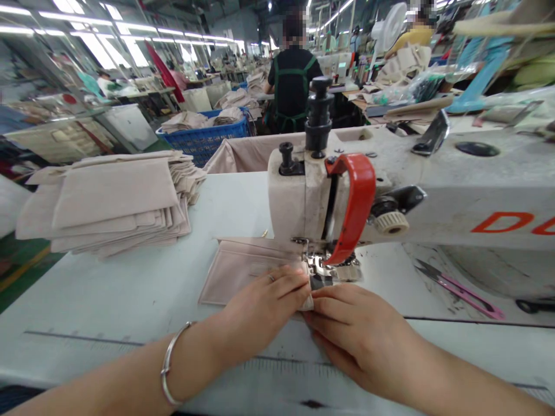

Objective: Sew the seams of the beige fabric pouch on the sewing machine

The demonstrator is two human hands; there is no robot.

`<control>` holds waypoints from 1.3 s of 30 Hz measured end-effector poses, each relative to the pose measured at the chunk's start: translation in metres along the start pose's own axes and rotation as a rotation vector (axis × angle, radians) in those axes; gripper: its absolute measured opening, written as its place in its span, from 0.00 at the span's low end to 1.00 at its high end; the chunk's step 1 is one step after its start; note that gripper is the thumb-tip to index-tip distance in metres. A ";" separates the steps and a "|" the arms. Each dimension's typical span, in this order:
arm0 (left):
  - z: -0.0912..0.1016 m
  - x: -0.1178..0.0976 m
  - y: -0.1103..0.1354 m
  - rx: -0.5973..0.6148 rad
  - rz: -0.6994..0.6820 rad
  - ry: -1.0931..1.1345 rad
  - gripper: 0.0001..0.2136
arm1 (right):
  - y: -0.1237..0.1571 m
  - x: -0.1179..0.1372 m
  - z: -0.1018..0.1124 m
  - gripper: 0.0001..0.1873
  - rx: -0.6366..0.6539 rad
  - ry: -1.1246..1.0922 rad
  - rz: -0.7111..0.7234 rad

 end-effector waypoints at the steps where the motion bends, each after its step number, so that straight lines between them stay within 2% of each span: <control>1: 0.000 0.003 -0.002 0.006 -0.004 0.001 0.15 | -0.001 0.000 0.000 0.12 0.008 0.014 -0.010; 8: -0.002 0.017 -0.009 0.023 -0.024 -0.031 0.15 | -0.003 -0.002 0.000 0.15 0.005 0.066 -0.024; 14: 0.004 0.010 -0.003 -0.139 -0.016 -0.007 0.11 | 0.002 -0.012 0.009 0.14 -0.009 0.010 -0.064; 19: 0.005 0.007 -0.001 -0.191 -0.092 0.058 0.08 | 0.002 -0.012 0.010 0.13 -0.001 0.010 -0.076; 26: 0.000 0.007 -0.005 -0.150 -0.112 0.073 0.08 | 0.000 -0.012 0.011 0.11 -0.012 0.027 -0.060; 33: 0.001 0.009 -0.004 -0.130 -0.019 0.047 0.08 | 0.003 -0.016 0.014 0.18 -0.064 -0.018 -0.051; 39: 0.001 0.014 -0.001 -0.182 -0.129 0.016 0.08 | 0.002 -0.012 0.008 0.17 -0.031 0.065 -0.063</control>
Point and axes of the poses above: each hand's wrist, its own y-axis away from the middle knuckle, its own z-axis out of the back of the hand, x = y × z, the point moved 3 cm from there along -y, towards the middle knuckle, and after that the axes turned 10 degrees about -x, right-handed, at the moved point
